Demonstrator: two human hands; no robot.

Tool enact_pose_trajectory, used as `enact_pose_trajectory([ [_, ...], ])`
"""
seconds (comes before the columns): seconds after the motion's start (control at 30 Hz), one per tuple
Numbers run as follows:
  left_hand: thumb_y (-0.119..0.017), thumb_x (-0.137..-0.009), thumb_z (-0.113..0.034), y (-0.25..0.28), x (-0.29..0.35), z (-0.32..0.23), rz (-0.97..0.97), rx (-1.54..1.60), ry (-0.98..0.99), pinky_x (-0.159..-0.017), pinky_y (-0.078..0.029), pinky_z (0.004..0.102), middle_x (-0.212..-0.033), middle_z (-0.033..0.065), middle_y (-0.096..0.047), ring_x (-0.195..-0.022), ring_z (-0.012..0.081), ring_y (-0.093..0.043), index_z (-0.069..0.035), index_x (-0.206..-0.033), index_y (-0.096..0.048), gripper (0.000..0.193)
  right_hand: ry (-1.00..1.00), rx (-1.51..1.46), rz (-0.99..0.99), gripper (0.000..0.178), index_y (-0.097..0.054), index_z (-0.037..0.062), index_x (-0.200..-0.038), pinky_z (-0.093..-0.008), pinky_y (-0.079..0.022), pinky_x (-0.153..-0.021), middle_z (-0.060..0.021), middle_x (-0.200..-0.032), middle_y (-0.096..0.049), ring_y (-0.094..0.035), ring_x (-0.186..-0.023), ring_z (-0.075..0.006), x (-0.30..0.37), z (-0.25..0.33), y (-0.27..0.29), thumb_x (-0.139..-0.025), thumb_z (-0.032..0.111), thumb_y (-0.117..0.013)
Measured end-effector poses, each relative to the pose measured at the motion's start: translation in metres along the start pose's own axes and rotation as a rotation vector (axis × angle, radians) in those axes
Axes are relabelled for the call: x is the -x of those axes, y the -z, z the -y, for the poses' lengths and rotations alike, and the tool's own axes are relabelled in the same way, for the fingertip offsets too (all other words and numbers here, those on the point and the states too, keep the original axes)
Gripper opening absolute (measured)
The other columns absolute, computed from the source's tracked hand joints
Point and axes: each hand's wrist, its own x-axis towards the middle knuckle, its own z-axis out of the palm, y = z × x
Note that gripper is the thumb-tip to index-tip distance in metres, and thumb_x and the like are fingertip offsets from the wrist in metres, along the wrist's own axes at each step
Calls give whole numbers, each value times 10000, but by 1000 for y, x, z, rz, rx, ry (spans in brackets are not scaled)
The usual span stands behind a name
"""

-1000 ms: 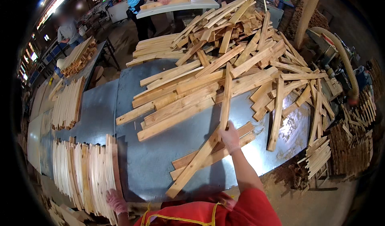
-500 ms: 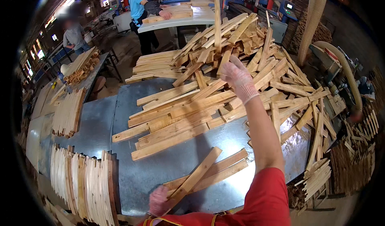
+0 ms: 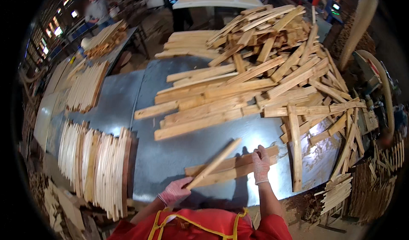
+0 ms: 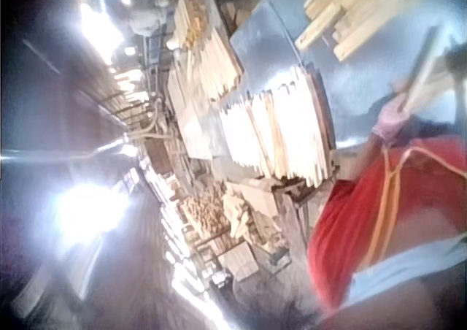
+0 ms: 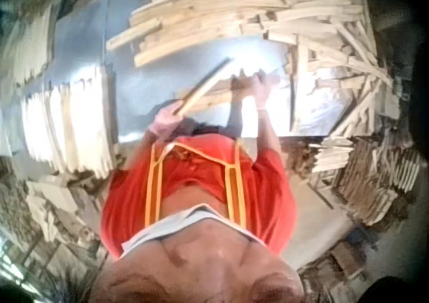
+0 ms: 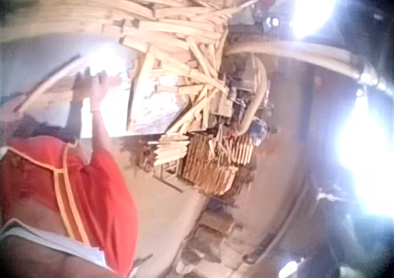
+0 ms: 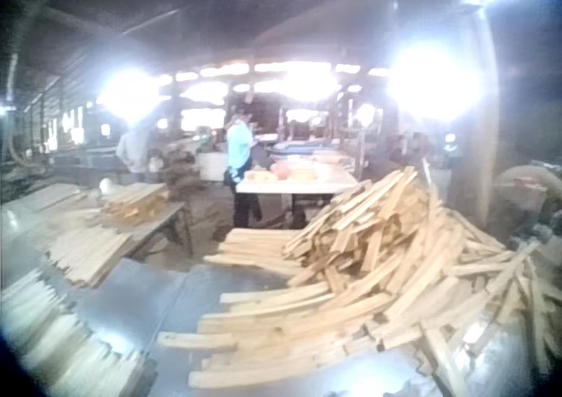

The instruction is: The person repeatedly picks up thin wooden planks from a large pile on a metal table and stacks them neatly on the left side. The person wears pink gloves and a red shirt with a yellow apron. Another worker in a blue shirt is visible in the background, also handling wood.

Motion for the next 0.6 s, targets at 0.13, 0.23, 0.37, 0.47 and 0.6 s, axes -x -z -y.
enact_pose_trajectory([
  [0.13, -730, -922, -224, 24, 59, 23, 91, 1023, 363, -741, -545, 303, -1015, 64, -696, -862, 174, -670, -42, -1299, -640, 428, 150, 620, 120, 576, -616, 39, -1430, -387, -558, -939, -123, -1125, -719, -693, -1008, -301, 75, -27, -19, -889, 202, -730],
  [0.23, -728, -925, -242, 26, 89, 65, -57, 881, 326, -748, -563, 322, -1022, 82, -706, -856, 187, -688, -47, -1286, -657, 417, 429, 1178, 410, 650, -608, 116, -1421, -477, -438, -1135, -141, -1360, -624, -558, -1272, -403, 127, 16, -66, -782, 167, -716],
  [0.37, -742, -863, -269, 44, 112, 92, -503, -31, 322, -872, -573, 378, -1134, 118, -711, -975, 273, -699, -63, -1314, -671, 501, 626, 1495, 456, 767, -530, 154, -1491, -560, -322, -1209, -119, -1521, -502, -418, -1429, -392, 126, 3, -81, -753, 169, -738],
  [0.47, -739, -816, -288, 68, 150, 136, -631, -637, 292, -1127, -440, 505, -1436, 146, -590, -1322, 364, -561, -89, -1395, -642, 619, 669, 1591, 510, 782, -513, 177, -1507, -604, -315, -1196, -103, -1517, -501, -404, -1452, -378, 106, 7, -92, -761, 178, -747],
  [0.6, -734, -840, -316, 108, 197, 182, -715, -917, 541, -1212, -313, 584, -1563, 159, -473, -1477, 394, -405, -104, -1530, -512, 755, 619, 1604, 679, 705, -548, 182, -1476, -540, -383, -1168, -118, -1456, -562, -472, -1412, -360, 98, 36, -115, -796, 195, -734],
])
